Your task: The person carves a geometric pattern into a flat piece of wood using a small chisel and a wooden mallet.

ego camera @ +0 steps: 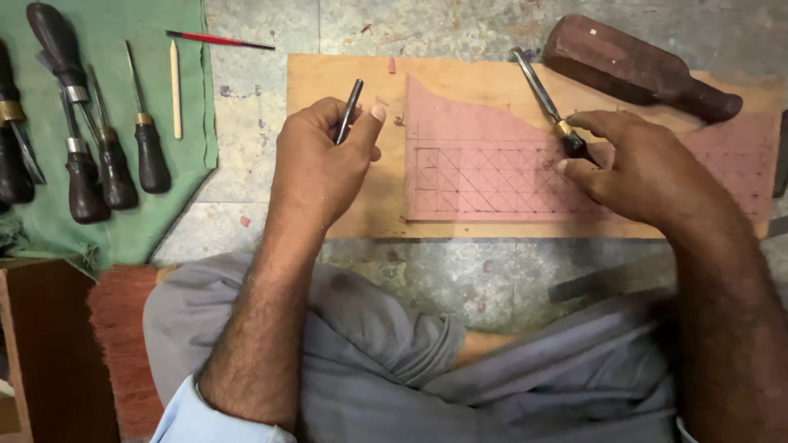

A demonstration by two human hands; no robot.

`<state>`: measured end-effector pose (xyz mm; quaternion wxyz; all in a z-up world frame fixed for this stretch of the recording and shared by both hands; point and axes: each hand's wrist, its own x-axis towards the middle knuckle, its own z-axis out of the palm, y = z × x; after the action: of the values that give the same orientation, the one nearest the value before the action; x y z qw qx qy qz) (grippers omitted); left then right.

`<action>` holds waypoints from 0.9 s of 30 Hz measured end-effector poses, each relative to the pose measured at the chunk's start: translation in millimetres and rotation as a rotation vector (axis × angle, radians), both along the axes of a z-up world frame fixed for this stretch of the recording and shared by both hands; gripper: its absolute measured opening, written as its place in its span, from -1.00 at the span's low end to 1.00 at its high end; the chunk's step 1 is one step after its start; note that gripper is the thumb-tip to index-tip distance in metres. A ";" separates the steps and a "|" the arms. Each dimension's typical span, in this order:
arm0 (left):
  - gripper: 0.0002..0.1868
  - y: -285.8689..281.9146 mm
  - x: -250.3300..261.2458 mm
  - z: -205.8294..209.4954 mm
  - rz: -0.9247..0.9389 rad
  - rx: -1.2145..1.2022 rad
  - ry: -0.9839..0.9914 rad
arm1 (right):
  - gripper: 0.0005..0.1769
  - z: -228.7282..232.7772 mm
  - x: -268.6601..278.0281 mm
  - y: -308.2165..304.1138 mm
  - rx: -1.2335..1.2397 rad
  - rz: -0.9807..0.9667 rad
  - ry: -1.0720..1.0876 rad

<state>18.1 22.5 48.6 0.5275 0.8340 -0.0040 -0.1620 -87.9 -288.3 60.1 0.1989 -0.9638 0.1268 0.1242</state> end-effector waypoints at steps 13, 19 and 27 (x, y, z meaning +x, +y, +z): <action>-0.69 2.1 2.2 -8.8 -0.030 -0.002 -0.013 | -0.39 7.9 0.2 8.1 0.024 -0.035 0.040; -0.77 -6.2 -2.7 -25.9 -0.165 0.024 -0.015 | -0.39 5.8 -1.6 5.5 0.059 0.047 -0.041; -0.66 -39.0 -43.6 -36.0 -0.380 0.371 -0.267 | -0.45 18.7 -6.9 8.6 0.081 0.050 -0.059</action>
<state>-25.5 -16.5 12.6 0.3213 0.9143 -0.1996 -0.1448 -94.8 -279.6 78.8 0.2383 -0.9611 0.0918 0.1055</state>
